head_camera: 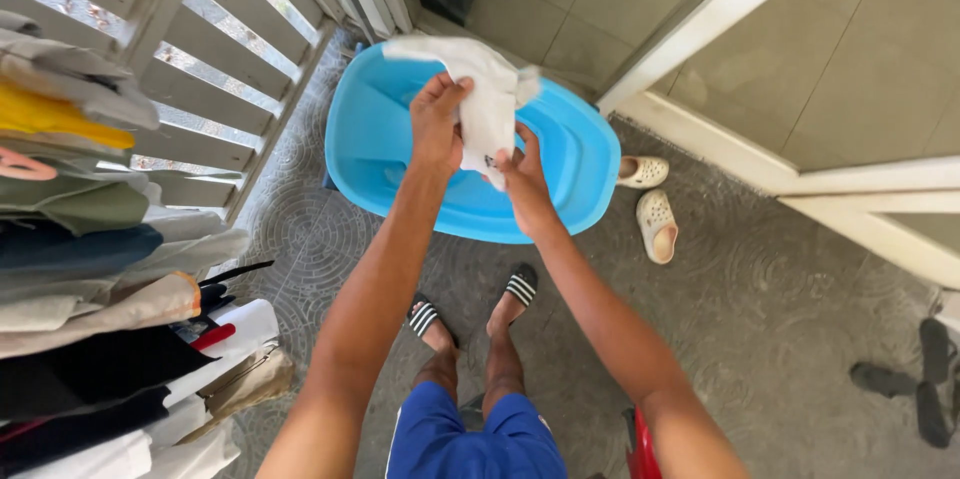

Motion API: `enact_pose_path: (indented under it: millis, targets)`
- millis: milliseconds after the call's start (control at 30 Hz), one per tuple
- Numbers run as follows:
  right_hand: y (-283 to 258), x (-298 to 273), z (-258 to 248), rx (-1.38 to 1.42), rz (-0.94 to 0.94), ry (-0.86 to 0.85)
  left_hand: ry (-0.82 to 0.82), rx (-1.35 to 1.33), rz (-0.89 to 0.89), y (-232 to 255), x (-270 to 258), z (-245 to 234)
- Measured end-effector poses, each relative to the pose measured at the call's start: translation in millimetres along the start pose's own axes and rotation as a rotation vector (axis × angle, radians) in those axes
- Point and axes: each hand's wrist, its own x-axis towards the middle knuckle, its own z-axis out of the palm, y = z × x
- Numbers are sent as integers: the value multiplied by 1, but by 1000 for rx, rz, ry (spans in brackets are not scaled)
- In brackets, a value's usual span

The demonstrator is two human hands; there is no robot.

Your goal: Hanging various items of clothing onto a drying rack using plastic hangers

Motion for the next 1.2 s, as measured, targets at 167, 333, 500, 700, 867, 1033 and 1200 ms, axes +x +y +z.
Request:
enact_pose_path:
  millis: [167, 333, 500, 700, 867, 1033, 1200]
  targets:
    - [-10, 9, -16, -2, -74, 108, 44, 50, 23, 11, -26, 11]
    - [-44, 30, -73, -8, -386, 447, 247, 132, 124, 57, -52, 4]
    - [-116, 2, -38, -193, -444, 346, 113, 170, 310, 99, -100, 31]
    - [-131, -18, 28, -334, -293, -91, -209, 566, 614, 116, -158, 78]
    - [-136, -4, 45, -453, -290, -93, -431, 447, 542, 152, -173, 83]
    - [-164, -5, 74, -476, -289, -261, -607, 612, 650, 184, -146, 78]
    - [-221, 18, 68, -414, -479, -94, -635, 638, 327, 182, -107, 35]
